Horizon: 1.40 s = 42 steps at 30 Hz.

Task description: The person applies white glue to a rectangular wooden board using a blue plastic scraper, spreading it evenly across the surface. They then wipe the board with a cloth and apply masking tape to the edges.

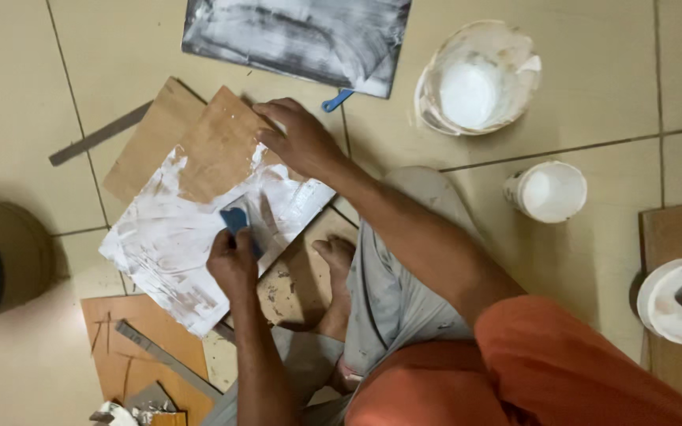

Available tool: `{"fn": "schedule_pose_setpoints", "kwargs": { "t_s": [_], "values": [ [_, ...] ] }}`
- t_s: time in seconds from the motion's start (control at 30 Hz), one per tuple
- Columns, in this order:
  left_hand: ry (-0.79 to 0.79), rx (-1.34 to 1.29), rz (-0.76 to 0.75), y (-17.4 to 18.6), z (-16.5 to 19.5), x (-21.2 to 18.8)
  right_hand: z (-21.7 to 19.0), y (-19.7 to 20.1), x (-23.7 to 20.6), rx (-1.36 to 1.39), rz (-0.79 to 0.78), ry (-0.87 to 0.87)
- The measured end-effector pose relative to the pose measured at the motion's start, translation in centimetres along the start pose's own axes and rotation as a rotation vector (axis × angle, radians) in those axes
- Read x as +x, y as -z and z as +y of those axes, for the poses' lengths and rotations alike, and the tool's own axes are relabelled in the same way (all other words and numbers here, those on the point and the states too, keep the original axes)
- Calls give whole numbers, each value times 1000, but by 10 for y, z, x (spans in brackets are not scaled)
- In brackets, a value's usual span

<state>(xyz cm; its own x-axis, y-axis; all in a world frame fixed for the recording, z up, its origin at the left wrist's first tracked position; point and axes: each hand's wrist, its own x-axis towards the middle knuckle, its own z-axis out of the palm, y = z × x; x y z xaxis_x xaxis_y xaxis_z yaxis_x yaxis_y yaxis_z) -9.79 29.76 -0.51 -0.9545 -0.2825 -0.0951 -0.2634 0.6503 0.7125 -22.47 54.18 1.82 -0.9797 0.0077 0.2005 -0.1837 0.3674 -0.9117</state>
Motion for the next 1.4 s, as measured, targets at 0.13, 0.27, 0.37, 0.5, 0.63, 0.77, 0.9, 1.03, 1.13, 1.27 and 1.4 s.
{"fn": "schedule_pose_setpoints", "kwargs": {
  "t_s": [0.13,0.27,0.37,0.5,0.63,0.77,0.9,1.03,1.13,1.27,1.4],
  "values": [
    [99,-283,4,12,-9,-3,1,137,-76,34,336,29],
    [346,-857,-2,16,-21,-5,69,278,-112,-598,670,-203],
    [579,-1049,5,11,0,2,115,322,-102,-99,562,-553],
    [359,-1020,-74,-1,64,1,124,314,-103,-14,358,-606],
    [29,-660,-153,-24,133,-8,103,284,-124,-81,286,-466],
    [-410,-343,-322,-81,198,-19,84,272,-128,-58,274,-345],
    [-971,90,-347,-162,247,-9,76,275,-120,12,297,-555],
    [-1134,313,-506,-236,261,12,78,278,-120,-17,262,-503],
    [-1175,472,-589,-290,255,20,84,277,-126,-137,225,-324],
    [-1053,572,-723,-332,240,19,90,275,-134,-120,207,-317],
    [-930,578,-810,-349,238,9,88,273,-139,-120,185,-257]
  ]
}}
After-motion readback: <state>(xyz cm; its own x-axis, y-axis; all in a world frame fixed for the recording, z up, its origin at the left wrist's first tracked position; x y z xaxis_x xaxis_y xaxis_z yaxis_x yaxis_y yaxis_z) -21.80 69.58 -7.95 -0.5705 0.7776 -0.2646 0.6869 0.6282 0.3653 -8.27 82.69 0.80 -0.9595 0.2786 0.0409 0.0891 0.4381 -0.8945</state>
